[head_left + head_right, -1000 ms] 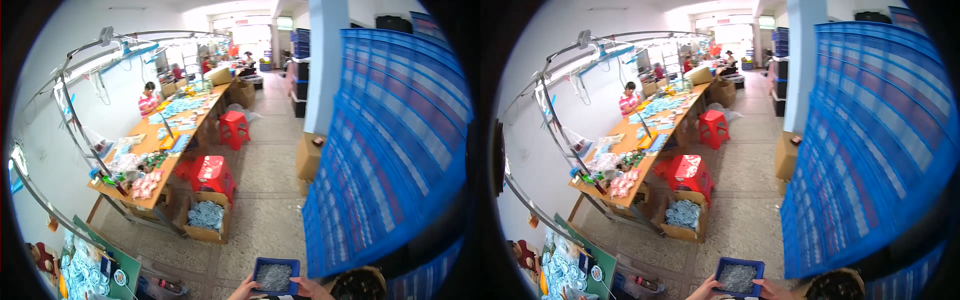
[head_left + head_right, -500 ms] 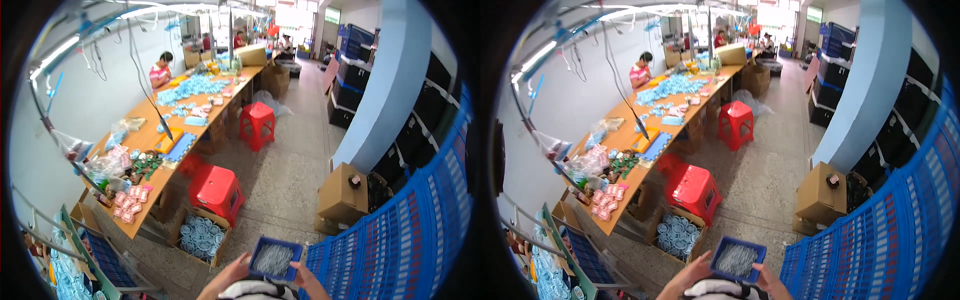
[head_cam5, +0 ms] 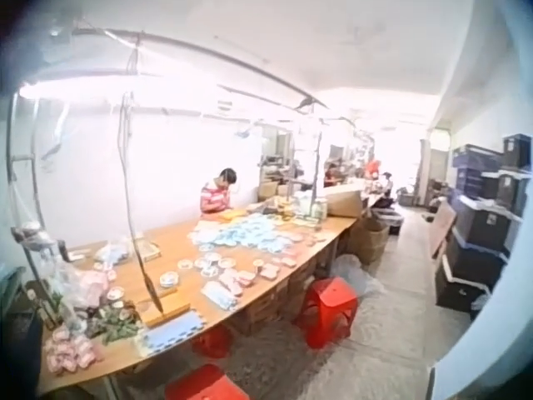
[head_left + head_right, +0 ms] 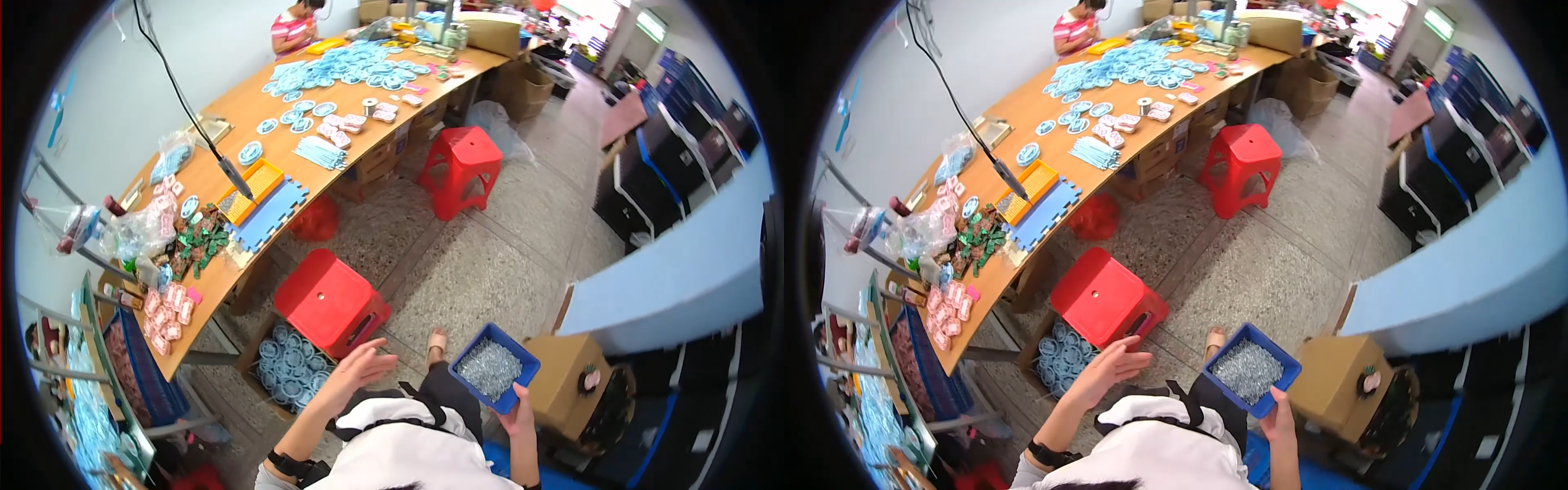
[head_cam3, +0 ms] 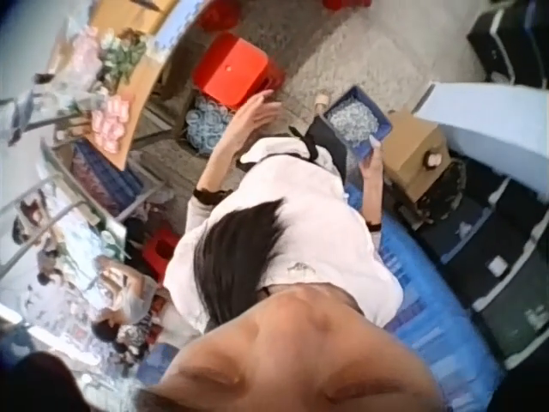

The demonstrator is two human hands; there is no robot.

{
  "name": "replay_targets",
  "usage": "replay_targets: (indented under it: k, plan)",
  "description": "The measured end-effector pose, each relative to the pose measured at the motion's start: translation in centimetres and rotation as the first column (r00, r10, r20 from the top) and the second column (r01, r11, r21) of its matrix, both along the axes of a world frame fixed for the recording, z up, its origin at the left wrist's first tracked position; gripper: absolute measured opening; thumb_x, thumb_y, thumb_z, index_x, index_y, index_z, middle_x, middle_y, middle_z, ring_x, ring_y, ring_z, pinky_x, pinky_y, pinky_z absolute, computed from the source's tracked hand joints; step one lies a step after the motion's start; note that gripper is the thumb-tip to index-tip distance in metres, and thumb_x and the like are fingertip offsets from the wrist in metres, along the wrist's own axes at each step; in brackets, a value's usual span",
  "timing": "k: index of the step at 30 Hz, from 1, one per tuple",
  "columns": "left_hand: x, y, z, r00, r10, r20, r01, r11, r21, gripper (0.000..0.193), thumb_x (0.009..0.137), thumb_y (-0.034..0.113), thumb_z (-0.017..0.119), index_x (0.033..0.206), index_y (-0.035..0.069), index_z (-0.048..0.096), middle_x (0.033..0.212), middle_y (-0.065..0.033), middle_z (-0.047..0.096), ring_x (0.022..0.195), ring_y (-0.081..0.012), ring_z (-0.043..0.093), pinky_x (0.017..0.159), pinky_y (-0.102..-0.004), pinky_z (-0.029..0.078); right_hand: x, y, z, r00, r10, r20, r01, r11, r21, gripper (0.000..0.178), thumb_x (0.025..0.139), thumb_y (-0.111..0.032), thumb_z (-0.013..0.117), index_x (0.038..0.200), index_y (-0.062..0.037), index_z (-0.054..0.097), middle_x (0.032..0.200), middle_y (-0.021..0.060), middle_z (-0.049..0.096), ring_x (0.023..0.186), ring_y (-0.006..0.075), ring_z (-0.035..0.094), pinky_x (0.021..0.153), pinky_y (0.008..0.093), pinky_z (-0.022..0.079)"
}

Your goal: Assembling electronic components using a power screwdriver.

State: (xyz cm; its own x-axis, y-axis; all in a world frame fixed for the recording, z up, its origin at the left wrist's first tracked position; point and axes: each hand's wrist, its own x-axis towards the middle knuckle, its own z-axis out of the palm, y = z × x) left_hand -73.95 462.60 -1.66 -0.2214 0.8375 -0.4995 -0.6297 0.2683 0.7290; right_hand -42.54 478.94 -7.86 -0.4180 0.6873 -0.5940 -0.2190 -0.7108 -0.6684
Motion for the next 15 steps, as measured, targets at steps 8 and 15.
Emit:
replay_targets:
  k: [8,15]
  plan:
    - [-2.2,9.7,2.1,0.861,0.507,0.031,-0.507,0.862,-0.022,0.043,0.097,0.029,0.036,0.133,0.005,0.036,0.122,-0.0185,0.053,0.112,-0.0264,0.053,0.095,-0.0351,0.04,-18.1,25.8,4.4,0.891,0.443,0.102,-0.445,0.895,0.0,0.05,0.08,-0.027,0.061,0.121,-0.0025,0.047,0.114,0.0089,0.058,0.101,0.0204,0.058,0.089,0.0354,0.047]
    - [-4.2,9.8,-0.7,0.451,0.89,0.071,-0.876,0.457,-0.154,0.045,0.096,0.028,0.04,0.136,0.009,0.031,0.121,-0.017,0.054,0.11,-0.0242,0.054,0.092,-0.0337,0.042,-40.9,31.3,4.8,0.663,0.738,-0.126,-0.737,0.673,0.062,0.052,0.084,-0.03,0.058,0.126,-0.0025,0.042,0.122,0.0096,0.053,0.111,0.0201,0.052,0.095,0.0393,0.042]
